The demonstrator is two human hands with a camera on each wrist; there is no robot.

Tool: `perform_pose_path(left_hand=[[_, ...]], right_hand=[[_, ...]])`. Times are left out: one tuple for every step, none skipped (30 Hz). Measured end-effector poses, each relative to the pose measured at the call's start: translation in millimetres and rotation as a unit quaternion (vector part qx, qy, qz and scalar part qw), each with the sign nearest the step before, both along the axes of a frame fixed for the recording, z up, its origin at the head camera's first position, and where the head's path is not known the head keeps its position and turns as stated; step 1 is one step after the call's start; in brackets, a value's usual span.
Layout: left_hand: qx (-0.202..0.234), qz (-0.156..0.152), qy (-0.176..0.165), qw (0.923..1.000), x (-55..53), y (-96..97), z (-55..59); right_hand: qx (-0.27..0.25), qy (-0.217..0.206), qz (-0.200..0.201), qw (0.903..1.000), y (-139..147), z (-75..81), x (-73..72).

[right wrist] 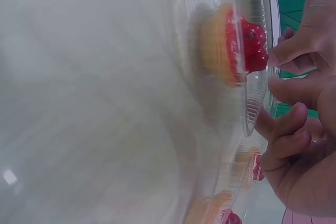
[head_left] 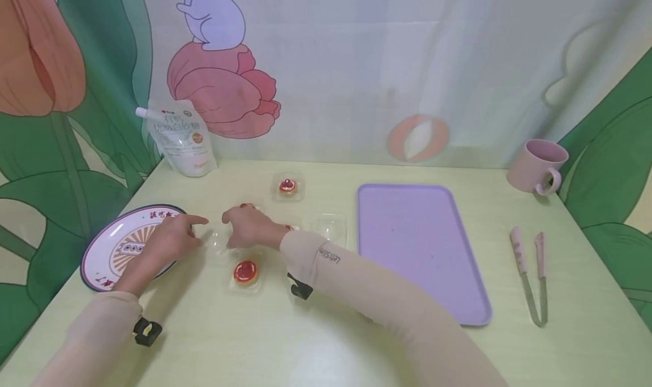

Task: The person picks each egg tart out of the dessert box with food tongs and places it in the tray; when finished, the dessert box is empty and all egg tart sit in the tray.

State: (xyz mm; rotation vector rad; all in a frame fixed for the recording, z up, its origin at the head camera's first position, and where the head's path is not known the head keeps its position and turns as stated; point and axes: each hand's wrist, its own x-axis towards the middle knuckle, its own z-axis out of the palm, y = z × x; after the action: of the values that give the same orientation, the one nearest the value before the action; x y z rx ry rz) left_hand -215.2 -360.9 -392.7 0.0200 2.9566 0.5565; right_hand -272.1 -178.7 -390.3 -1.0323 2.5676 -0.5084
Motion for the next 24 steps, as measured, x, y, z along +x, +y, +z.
perform_pose_path(left_hand=[[-0.005, -0.002, 0.002, 1.0000, -0.3, 0.8, 0.0], [-0.009, -0.004, 0.003, 1.0000, -0.3, 1.4, 0.2], [-0.013, -0.006, 0.003, 0.9999, -0.3, 1.6, 0.2], [-0.018, -0.008, 0.003, 0.9998, -0.2, 1.6, 0.2], [-0.020, -0.010, 0.003, 0.9997, -0.5, 2.0, 0.0], [-0.021, -0.011, 0.002, 0.9997, -0.4, 2.0, 0.0], [-0.021, -0.011, 0.001, 0.9997, -0.3, 2.0, -0.1], [-0.020, -0.010, -0.002, 0.9997, -0.2, 1.7, 0.0], [-0.020, -0.011, -0.004, 0.9997, -0.3, 1.7, 0.1], [-0.020, -0.011, -0.006, 0.9997, -0.6, 1.9, 0.3], [-0.021, -0.012, -0.008, 0.9997, -1.0, 2.0, 0.7], [-0.022, -0.013, -0.010, 0.9996, -1.4, 2.1, 1.6], [-0.023, -0.014, -0.011, 0.9996, -2.0, 2.0, 2.8], [-0.025, -0.013, -0.014, 0.9995, -2.7, 1.9, 4.3], [-0.026, -0.013, -0.017, 0.9994, -3.3, 1.6, 6.6], [-0.027, -0.011, -0.020, 0.9994, -4.0, 1.1, 9.1], [-0.027, -0.011, -0.021, 0.9994, -4.9, 0.2, 11.7], [-0.025, -0.009, -0.023, 0.9994, -5.9, -0.5, 14.7], [-0.021, -0.009, -0.025, 0.9994, -6.9, -1.4, 17.3], [-0.016, -0.008, -0.025, 0.9995, -8.2, -1.5, 19.3], [-0.009, -0.011, -0.022, 0.9997, -9.9, -1.4, 21.2], [-0.002, -0.016, -0.017, 0.9997, -12.4, -1.0, 22.2], [0.008, -0.022, -0.011, 0.9997, -15.3, 0.1, 23.0], [0.018, -0.029, -0.007, 0.9994, -18.5, 2.0, 23.8]], right_hand=[[0.000, 0.000, 0.002, 1.0000, 0.2, 0.1, 0.2], [0.001, -0.002, 0.002, 1.0000, 0.3, 0.2, 0.3], [0.002, -0.004, 0.001, 1.0000, 0.4, 0.1, 0.4], [0.003, -0.002, 0.002, 1.0000, 0.3, -0.1, 0.3], [0.004, 0.000, 0.002, 1.0000, 0.1, -0.3, 0.1], [0.005, 0.003, 0.001, 1.0000, -0.1, -0.5, -0.2], [0.007, 0.005, 0.001, 1.0000, -0.3, -1.1, -0.6], [0.008, 0.004, -0.001, 1.0000, -0.3, -1.6, -1.1], [0.007, 0.006, -0.001, 1.0000, 0.1, -2.3, -1.6], [0.007, 0.006, -0.001, 1.0000, 0.9, -2.9, -2.3], [0.006, 0.005, 0.000, 1.0000, 2.4, -3.0, -3.0], [0.002, 0.003, 0.001, 1.0000, 4.9, -2.6, -3.6], [-0.002, 0.000, 0.005, 1.0000, 8.0, -1.5, -4.4], [-0.006, -0.003, 0.009, 0.9999, 11.9, 0.8, -5.1], [-0.012, -0.005, 0.013, 0.9998, 16.2, 4.3, -5.8], [-0.018, -0.013, 0.016, 0.9996, 21.1, 8.8, -6.9], [-0.024, -0.021, 0.017, 0.9993, 26.2, 13.9, -8.5], [-0.032, -0.029, 0.015, 0.9989, 31.6, 19.1, -10.9], [-0.041, -0.040, 0.012, 0.9983, 36.8, 24.4, -13.9], [-0.048, -0.049, 0.006, 0.9976, 42.2, 29.9, -17.4], [-0.057, -0.055, 0.001, 0.9968, 47.7, 34.7, -22.0], [-0.065, -0.058, -0.005, 0.9962, 53.4, 38.2, -27.4], [-0.071, -0.059, -0.011, 0.9956, 59.1, 41.4, -33.3], [-0.077, -0.057, -0.017, 0.9952, 65.0, 43.7, -39.3]])
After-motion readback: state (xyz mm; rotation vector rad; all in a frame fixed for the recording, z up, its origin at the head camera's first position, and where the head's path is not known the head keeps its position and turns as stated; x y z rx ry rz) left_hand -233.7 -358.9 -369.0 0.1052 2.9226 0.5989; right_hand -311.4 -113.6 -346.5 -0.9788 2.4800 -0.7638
